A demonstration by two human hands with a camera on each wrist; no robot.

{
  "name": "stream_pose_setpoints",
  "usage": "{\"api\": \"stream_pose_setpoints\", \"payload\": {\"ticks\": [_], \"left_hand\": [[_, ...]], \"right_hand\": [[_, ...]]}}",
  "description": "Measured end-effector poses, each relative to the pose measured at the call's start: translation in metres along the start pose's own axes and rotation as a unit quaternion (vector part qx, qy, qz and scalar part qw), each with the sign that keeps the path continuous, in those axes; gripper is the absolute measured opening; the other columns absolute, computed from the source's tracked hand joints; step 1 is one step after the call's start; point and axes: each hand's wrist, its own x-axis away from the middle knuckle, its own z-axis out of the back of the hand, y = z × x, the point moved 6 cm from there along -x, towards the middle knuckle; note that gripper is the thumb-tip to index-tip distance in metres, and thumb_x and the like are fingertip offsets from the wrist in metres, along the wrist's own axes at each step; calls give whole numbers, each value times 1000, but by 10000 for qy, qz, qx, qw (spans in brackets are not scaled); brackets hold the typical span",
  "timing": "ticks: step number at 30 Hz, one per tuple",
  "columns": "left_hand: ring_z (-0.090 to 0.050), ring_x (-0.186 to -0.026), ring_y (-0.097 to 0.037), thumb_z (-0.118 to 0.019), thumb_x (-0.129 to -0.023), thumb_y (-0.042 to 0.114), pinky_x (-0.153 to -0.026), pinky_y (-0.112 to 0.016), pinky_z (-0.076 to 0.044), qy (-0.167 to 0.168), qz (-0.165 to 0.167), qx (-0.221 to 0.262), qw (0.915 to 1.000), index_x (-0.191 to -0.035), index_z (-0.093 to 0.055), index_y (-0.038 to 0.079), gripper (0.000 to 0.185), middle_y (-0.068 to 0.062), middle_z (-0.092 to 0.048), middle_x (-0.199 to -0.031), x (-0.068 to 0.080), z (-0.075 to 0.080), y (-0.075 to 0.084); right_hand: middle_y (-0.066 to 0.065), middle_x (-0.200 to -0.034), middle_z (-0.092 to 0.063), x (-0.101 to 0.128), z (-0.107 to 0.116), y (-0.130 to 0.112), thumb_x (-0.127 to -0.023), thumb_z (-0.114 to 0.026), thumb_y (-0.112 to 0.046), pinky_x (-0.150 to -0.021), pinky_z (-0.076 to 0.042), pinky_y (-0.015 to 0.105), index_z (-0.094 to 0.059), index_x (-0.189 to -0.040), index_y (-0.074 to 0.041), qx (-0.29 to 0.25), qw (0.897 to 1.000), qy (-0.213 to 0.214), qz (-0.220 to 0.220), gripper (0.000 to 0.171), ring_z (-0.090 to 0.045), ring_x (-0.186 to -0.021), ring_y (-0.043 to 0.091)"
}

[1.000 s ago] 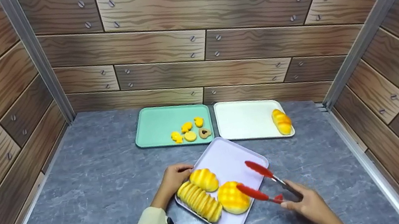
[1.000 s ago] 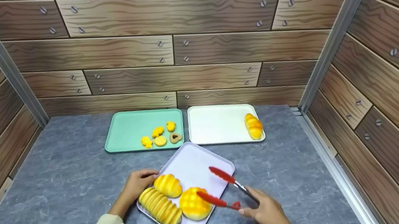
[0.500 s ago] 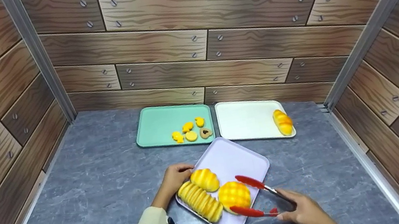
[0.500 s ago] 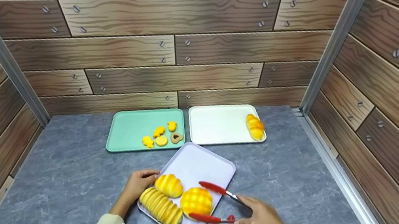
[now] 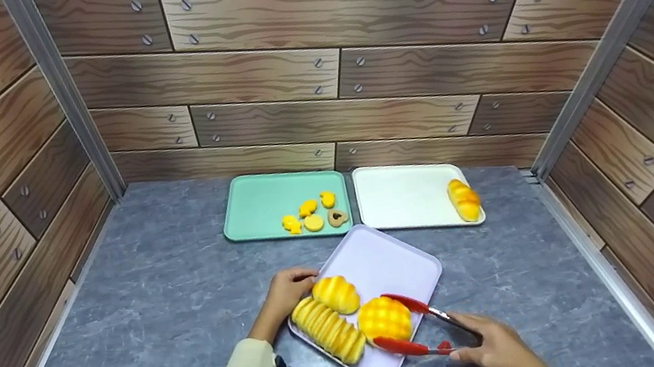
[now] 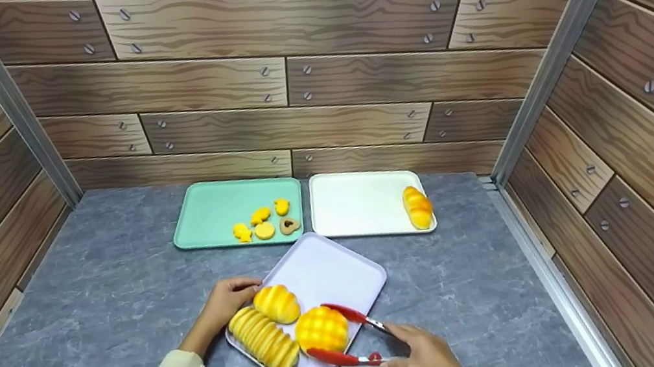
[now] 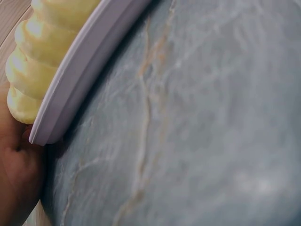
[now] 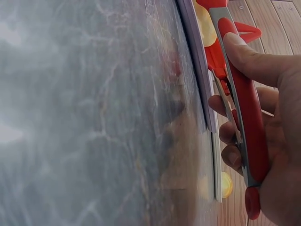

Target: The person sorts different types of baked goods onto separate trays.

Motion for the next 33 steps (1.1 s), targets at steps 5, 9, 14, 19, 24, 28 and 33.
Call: {"api": "stream_pose_setpoints", "payload": {"ticks": [5,9,14,19,24,28,33], "left_hand": [[-67,-111,-25,-65,-96,13,-96,-42,-53,-23,46,65,10000,-110,-79,10,20,-7,-76,-112,0,-1,0],[-68,-108,-22,-64,-95,12,-94,-40,-53,-22,101,67,9999,-110,-79,10,21,-6,-76,-110,0,-2,-1],[-68,-108,-22,-63,-94,12,-95,-40,-53,-1,155,23,9999,-110,-79,11,22,-6,-76,-110,0,-2,-1],[-67,-111,-24,-64,-95,13,-97,-43,-53,-64,170,3,9998,-111,-78,11,22,-6,-76,-112,-1,-1,0],[-67,-111,-24,-64,-94,13,-97,-42,-52,-64,128,43,9999,-110,-79,10,22,-7,-76,-111,-2,0,0],[-67,-111,-25,-65,-93,12,-97,-42,-52,-50,61,41,10000,-109,-79,9,22,-8,-76,-111,-3,1,0],[-67,-112,-26,-66,-93,12,-98,-43,-52,-81,1,2,10000,-109,-79,8,21,-8,-76,-111,-4,0,1]], "right_hand": [[10,-133,-67,1,0,0,-76,-84,-46,-103,-47,53,-63,-138,-12,-23,10000,43,-11,73,-62,-122,32],[10,-133,-67,2,1,1,-77,-82,-48,-103,-47,53,-63,-138,-12,-60,10000,52,-42,73,-62,-122,32],[9,-134,-66,4,2,3,-77,-83,-47,-104,-47,52,-63,-138,-15,-267,9995,27,-191,72,-61,-123,31],[8,-136,-65,3,4,7,-78,-84,-46,-104,-47,44,-62,-140,-18,-770,9950,-139,-628,72,-58,-126,27],[11,-137,-63,3,9,11,-78,-83,-45,-89,-49,29,-60,-142,-19,-1192,9876,-190,-1003,73,-58,-113,20],[17,-137,-61,2,12,15,-79,-84,-40,-74,-45,23,-59,-143,-17,-1562,9801,-95,-1218,73,-54,-94,21],[16,-141,-60,2,18,18,-81,-84,-36,-84,-47,22,-58,-144,-15,-1643,9766,216,-1372,72,-57,-109,21]]}}
